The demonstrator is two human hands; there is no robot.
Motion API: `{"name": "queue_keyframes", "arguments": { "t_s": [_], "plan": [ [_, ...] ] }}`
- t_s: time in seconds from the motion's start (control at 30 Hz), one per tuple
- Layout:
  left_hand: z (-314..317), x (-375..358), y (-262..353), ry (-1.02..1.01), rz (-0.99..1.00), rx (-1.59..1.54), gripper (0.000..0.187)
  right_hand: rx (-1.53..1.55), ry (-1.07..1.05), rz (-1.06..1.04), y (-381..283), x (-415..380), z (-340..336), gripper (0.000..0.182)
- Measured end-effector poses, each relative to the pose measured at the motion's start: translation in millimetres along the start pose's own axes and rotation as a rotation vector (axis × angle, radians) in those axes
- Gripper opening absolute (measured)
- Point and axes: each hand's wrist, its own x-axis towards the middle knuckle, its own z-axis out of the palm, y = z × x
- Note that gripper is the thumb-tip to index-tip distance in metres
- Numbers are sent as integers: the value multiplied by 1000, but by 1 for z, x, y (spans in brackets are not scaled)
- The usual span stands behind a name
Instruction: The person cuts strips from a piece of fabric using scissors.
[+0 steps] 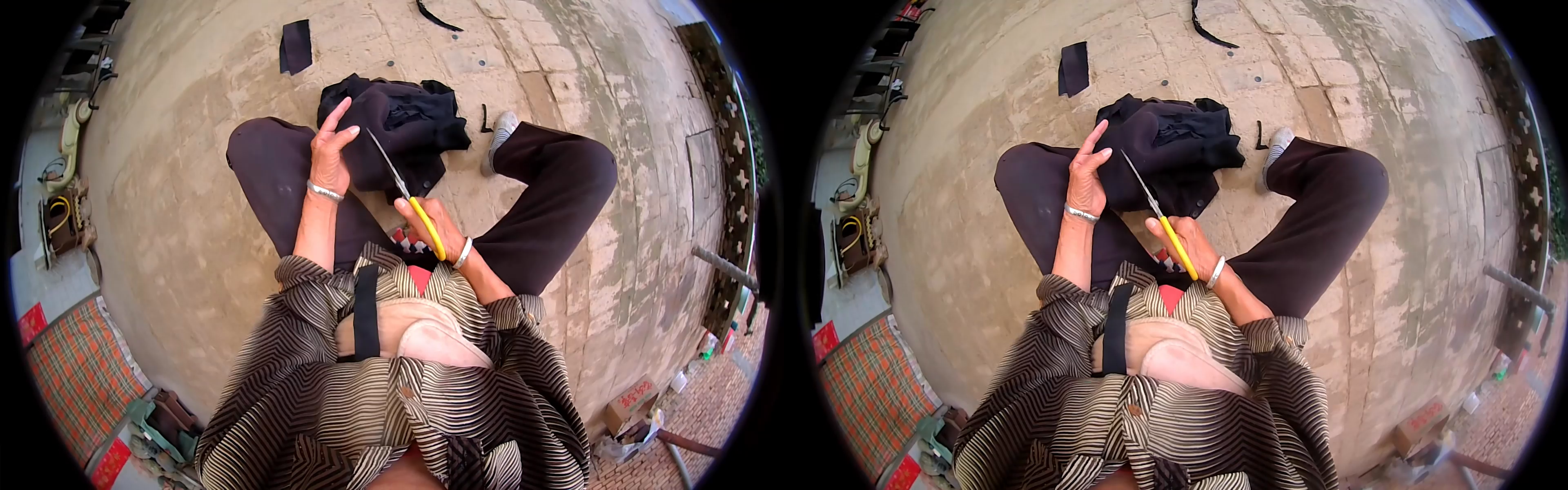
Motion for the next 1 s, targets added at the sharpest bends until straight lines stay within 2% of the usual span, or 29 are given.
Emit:
{"name": "queue_keyframes", "arguments": {
  "t_s": [0.13, 0.2, 0.23, 0.3, 0.4, 0.47, 0.57, 0.63, 0.7, 0.73, 0.83, 0.93, 1.0],
  "plan": [
    [-16, 14, -19, 49, 24, 128, 70, -36, -19, 23, 2, -2, -3, 65],
    [-12, 14, -23, 86, 311, 417, 78, -43, -28, 31, 1, -3, -3, 65],
    [-12, 14, -23, 86, 312, 417, 78, -59, -22, 26, 2, -3, -2, 66],
    [-8, 10, -19, 89, 387, 670, 87, -76, -15, 20, 2, -2, -1, 66],
    [-9, 11, -20, 81, 382, 655, 93, -40, 2, 31, -5, -2, -2, 66],
    [-12, 11, -21, 76, 371, 668, 95, 95, -77, 99, -12, -6, -5, 54],
    [-21, 16, -29, 38, 397, 654, 98, 96, -43, 64, -6, -5, -1, 53],
    [-24, 16, -30, 45, 369, 647, 100, 102, -66, 77, -2, -2, -3, 54],
    [-24, 16, -30, 39, 346, 633, 101, 34, -45, 124, -4, -3, -2, 66],
    [-24, 16, -31, 32, 324, 617, 103, 34, -48, 124, -3, -3, -1, 66],
    [-22, 15, -29, 12, 309, 616, 105, -22, -44, 71, -1, -2, 0, 56],
    [-19, 12, -27, 5, 298, 588, 105, 35, -72, 142, -6, -4, -2, 51],
    [-19, 13, -27, -16, 296, 554, 105, 322, -204, 207, -6, -7, -3, 44]
  ]
}}
